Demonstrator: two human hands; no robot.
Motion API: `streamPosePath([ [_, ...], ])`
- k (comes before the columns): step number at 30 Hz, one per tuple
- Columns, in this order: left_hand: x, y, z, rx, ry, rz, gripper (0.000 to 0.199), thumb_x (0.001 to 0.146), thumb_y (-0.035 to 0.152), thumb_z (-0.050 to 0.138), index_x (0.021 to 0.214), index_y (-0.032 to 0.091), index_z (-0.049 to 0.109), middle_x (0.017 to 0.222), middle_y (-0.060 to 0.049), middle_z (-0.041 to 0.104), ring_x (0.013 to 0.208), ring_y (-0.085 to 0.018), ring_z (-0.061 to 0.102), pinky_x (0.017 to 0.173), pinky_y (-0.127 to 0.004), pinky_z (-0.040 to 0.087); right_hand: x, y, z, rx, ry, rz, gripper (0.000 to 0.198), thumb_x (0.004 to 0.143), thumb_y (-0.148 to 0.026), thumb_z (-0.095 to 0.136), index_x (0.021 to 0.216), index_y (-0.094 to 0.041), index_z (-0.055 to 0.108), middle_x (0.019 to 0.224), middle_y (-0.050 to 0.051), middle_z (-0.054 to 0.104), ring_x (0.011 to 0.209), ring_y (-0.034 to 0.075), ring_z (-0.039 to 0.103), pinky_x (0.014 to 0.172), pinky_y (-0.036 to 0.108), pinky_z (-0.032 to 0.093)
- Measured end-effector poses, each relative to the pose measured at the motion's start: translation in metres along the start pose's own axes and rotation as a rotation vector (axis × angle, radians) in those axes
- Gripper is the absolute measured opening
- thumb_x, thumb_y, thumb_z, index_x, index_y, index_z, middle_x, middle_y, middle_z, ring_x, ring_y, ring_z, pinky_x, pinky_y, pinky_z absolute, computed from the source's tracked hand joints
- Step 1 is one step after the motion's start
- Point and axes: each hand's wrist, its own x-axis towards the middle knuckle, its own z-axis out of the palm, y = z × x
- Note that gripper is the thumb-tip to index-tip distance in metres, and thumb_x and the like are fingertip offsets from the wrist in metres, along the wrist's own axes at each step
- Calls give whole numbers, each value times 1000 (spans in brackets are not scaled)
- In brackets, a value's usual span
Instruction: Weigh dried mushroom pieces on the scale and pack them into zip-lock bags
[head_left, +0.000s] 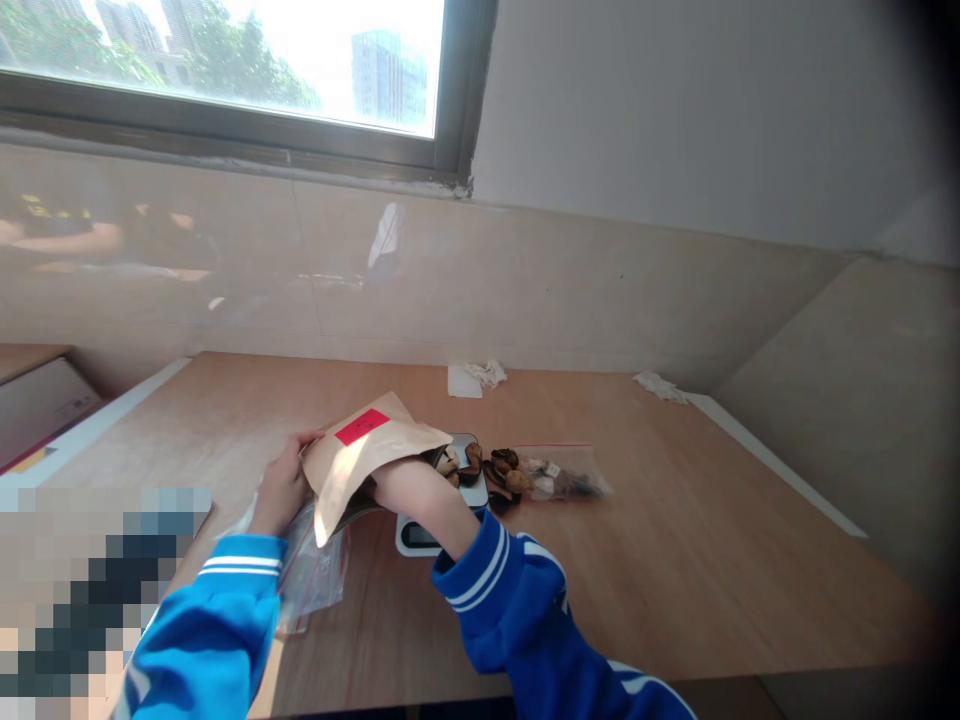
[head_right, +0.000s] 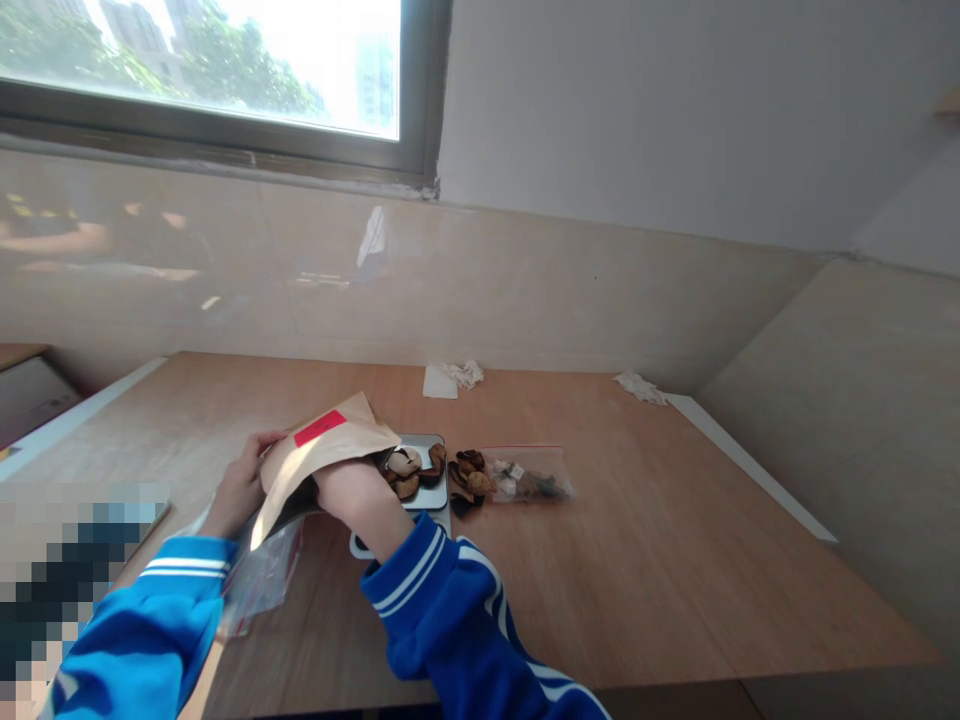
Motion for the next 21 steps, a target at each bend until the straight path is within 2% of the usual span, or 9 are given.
streamPosePath([
  [2, 0, 0, 0, 9, 2, -18, 44, 79, 35, 50, 121, 22, 48, 111, -10, 69, 97, -28, 66, 80, -37, 51, -7, -7, -12, -43, -57, 25, 31, 79, -5, 60, 107, -17, 65, 125, 8, 63, 117, 25, 56, 106, 38, 42],
  [6, -1, 3, -2, -6, -9, -29, 47, 78, 38, 51, 121, 21, 48, 111, -11, 68, 97, -29, 66, 80, -38, 51, -23, -20, -40, -34, -81, 58, 23, 86, -8, 53, 100, -19, 68, 109, 8, 69, 102, 23, 65, 92, 36, 51],
  [9, -1, 3, -2, -33, -14, 0, 51, 75, 39, 54, 122, 21, 47, 113, -11, 67, 98, -29, 65, 81, -39, 51, -34, -26, -65, 74, 13, -17, 27, 88, -11, 55, 110, -23, 64, 117, 4, 66, 110, 21, 61, 97, 35, 48],
  [12, 1, -4, 1, -14, -15, -9, 48, 77, 38, 52, 123, 22, 47, 110, -10, 68, 96, -30, 66, 80, -40, 50, -46, -23, -89, 222, 198, -71, 34, 89, -16, 56, 121, -26, 58, 122, 3, 63, 115, 18, 58, 101, 36, 45],
  [15, 3, -11, 5, 38, -8, -37, 45, 84, 43, 44, 124, 21, 47, 101, -11, 70, 93, -30, 66, 79, -40, 50, -53, -2, -101, 364, 406, -6, 38, 89, -27, 58, 126, -28, 51, 121, 2, 63, 108, 16, 61, 98, 35, 48],
  [17, 4, -13, 7, 64, -7, -69, 50, 86, 49, 40, 126, 19, 45, 98, -12, 70, 91, -31, 66, 77, -40, 49, -54, 22, -97, 409, 504, 70, 34, 88, -32, 60, 121, -26, 50, 116, 4, 65, 103, 16, 63, 95, 33, 49],
  [19, 5, -11, 8, 77, 0, -102, 55, 87, 53, 39, 128, 18, 43, 101, -13, 69, 91, -31, 66, 76, -40, 49, -51, 52, -85, 379, 531, 136, 25, 87, -32, 61, 109, -22, 54, 110, 5, 67, 99, 16, 64, 92, 32, 50],
  [21, 5, -8, 8, 85, 15, -121, 57, 87, 55, 37, 128, 16, 43, 104, -14, 69, 93, -31, 66, 77, -40, 49, -46, 80, -68, 356, 473, 199, 22, 86, -33, 61, 103, -20, 56, 105, 6, 67, 95, 16, 64, 88, 31, 50],
])
